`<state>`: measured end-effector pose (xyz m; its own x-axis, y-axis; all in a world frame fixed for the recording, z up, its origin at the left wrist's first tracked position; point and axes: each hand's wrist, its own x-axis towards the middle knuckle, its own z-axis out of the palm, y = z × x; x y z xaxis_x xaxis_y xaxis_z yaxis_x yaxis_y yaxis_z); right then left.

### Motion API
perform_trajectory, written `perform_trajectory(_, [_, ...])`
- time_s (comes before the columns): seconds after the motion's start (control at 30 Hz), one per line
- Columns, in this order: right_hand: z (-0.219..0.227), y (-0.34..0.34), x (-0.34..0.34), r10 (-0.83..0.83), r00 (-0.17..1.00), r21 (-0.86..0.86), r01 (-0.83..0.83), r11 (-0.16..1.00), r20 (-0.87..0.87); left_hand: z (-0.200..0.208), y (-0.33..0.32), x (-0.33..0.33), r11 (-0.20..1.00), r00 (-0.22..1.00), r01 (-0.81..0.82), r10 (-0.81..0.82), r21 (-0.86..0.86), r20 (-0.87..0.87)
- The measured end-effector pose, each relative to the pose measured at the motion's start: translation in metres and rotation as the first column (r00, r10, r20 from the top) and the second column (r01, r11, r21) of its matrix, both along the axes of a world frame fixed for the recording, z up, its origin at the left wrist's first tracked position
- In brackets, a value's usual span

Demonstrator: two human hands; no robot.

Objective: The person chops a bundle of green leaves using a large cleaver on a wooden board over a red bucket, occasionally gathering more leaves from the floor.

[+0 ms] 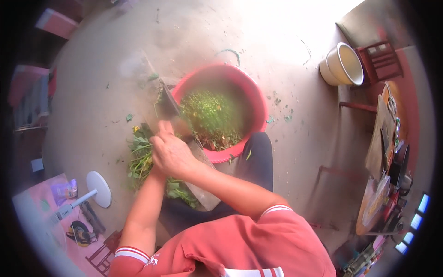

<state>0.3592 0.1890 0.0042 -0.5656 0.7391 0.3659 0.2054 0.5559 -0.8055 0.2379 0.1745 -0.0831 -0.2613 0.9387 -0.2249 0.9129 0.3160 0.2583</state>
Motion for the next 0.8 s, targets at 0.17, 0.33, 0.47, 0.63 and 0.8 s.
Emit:
perform_trajectory(0.17, [-0.061, 0.03, -0.033, -0.047, 0.998, -0.059, 0.045, 0.997, -0.029, 0.007, 0.002, -0.005, 0.926, 0.991, 0.08, -0.114, 0.369, 0.07])
perform_trajectory(0.33, [-0.094, 0.035, -0.028, -0.019, 0.99, 0.032, 0.014, 0.999, 0.142, 0.047, -0.022, 0.012, 0.998, 0.953, -0.015, -0.002, -0.055, -0.302])
perform_trajectory(0.47, [-0.082, 0.029, -0.028, 0.074, 0.816, 0.043, -0.12, 0.992, 0.573, 0.062, -0.046, 0.014, 0.989, 0.987, -0.12, 0.11, -0.089, -0.114])
perform_trajectory(0.63, [-0.074, 0.033, -0.038, -0.056, 0.913, 0.266, -0.059, 0.962, 0.404, 0.038, -0.038, -0.016, 0.997, 0.998, 0.028, -0.032, 0.069, 0.06])
perform_trajectory(0.8, [-0.04, 0.025, -0.019, -0.041, 0.951, 0.216, -0.027, 0.976, 0.305, 0.02, -0.044, -0.011, 0.998, 0.988, 0.055, -0.05, 0.032, -0.145])
